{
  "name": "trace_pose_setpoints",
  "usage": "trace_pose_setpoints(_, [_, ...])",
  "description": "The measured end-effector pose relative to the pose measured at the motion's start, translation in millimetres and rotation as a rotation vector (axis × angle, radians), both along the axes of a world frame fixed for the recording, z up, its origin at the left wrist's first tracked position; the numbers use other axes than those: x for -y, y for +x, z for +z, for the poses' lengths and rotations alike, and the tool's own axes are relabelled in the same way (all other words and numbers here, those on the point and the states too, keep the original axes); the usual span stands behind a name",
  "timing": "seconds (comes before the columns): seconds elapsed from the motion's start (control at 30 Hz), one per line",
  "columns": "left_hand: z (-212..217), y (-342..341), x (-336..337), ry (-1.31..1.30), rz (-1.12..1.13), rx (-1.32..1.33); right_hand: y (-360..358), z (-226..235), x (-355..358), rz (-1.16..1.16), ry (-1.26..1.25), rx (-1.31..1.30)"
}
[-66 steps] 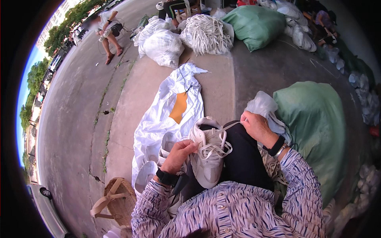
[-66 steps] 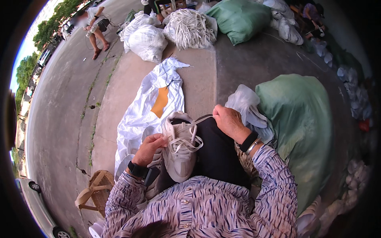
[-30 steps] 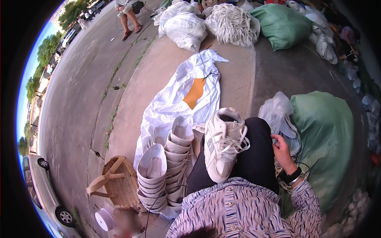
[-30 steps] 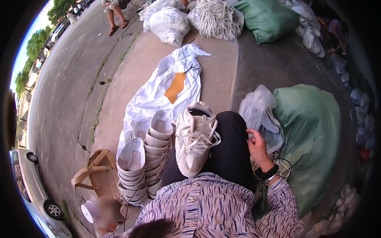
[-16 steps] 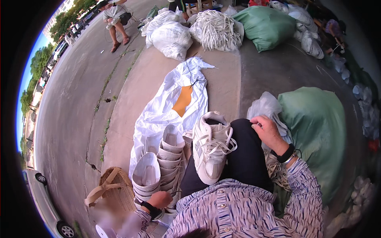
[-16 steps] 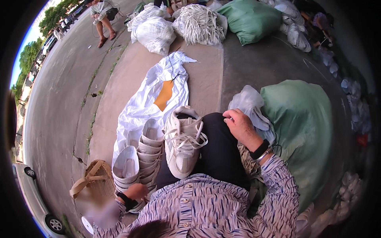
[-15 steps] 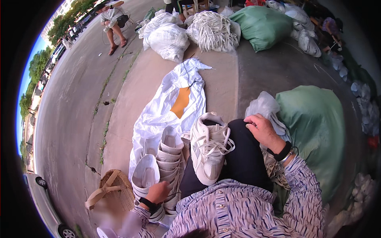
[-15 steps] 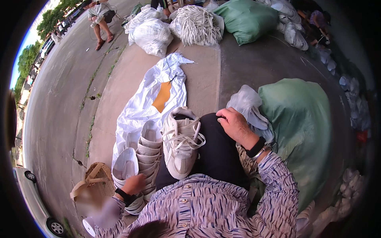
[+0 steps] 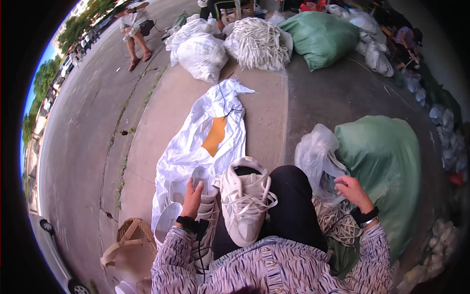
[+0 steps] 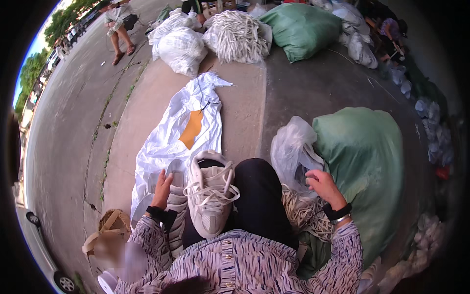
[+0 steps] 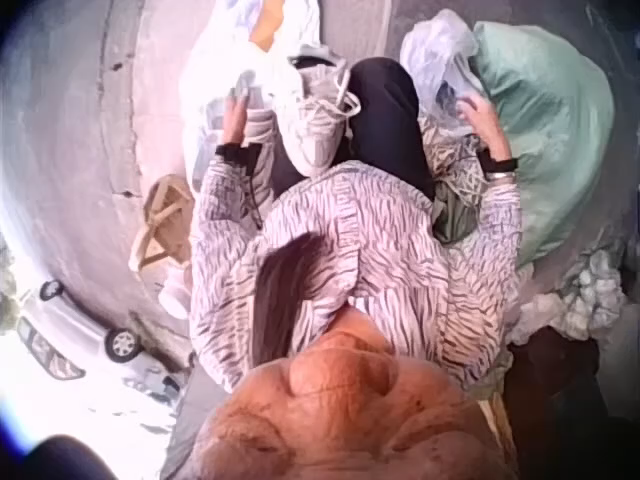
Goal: Insert and pull laces through the eyelets of a shoe upper.
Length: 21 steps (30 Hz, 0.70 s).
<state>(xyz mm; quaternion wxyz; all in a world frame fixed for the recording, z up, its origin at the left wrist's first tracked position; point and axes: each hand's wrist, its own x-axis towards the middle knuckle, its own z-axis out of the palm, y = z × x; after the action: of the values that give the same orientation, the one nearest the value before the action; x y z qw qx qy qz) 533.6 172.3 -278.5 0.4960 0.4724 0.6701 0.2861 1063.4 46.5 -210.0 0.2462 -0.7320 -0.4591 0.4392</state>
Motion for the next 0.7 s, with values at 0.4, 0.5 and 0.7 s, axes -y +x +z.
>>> trace_pose_setpoints(0.4, [-174.7, 39.1, -31.7, -0.771, 0.064, 0.344, -39.3, -42.2, 21.3, 0.376, -0.158, 0.162])
trace_pose_setpoints(0.5, [-179.4, 42.5, -44.2, -0.759, -0.075, 0.568, -50.2, -33.5, 11.5, 0.410, -0.126, 0.110])
trace_pose_setpoints(0.7, [-135.8, 39.8, -80.7, -0.326, -0.057, 0.349, -66.4, 5.3, -8.0, 0.343, -0.172, 0.247])
